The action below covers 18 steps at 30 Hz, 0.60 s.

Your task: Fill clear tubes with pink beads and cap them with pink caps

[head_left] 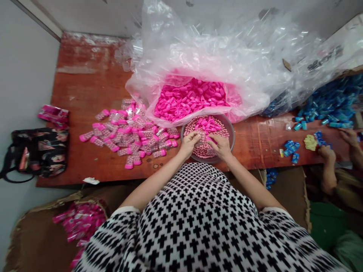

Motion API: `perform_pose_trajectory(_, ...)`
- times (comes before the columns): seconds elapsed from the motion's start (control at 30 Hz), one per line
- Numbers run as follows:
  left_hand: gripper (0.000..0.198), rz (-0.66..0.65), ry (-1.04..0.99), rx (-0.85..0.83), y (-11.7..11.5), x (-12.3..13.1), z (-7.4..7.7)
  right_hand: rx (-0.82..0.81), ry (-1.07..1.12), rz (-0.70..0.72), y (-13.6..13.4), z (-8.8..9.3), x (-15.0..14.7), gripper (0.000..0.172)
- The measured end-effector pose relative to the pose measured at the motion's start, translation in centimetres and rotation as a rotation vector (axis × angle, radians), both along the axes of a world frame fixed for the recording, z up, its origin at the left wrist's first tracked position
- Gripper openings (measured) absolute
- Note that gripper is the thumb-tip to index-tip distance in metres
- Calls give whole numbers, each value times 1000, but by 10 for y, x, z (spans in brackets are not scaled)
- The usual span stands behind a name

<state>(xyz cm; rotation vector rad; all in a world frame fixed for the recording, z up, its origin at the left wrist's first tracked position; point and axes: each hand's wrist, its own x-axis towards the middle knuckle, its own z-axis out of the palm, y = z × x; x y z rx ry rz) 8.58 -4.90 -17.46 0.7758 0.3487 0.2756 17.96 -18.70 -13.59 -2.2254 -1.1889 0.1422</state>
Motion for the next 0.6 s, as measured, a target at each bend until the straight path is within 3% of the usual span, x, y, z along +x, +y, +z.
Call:
perform_pose_trajectory(0.1, 41, -8, 3, 8, -1, 1, 2, -98, -219, 85, -1, 3, 1, 32)
perform_pose_trajectory(0.2, 39, -39, -19, 103, 0, 0, 1, -132, -278, 194, -2, 7, 7, 33)
perform_pose_trajectory(0.4, 31, 18, -15, 598, 8, -4, -5, 51, -184, 187, 2, 27, 20, 32)
perform_pose_trajectory(0.5, 28, 55, -4, 819, 11, -7, -3, -19, -221, 272, 8, 32, 18, 32)
perform_pose_trajectory(0.6, 27, 81, -28, 919, 12, -9, -1, -134, -287, 317, 12, 30, 13, 31)
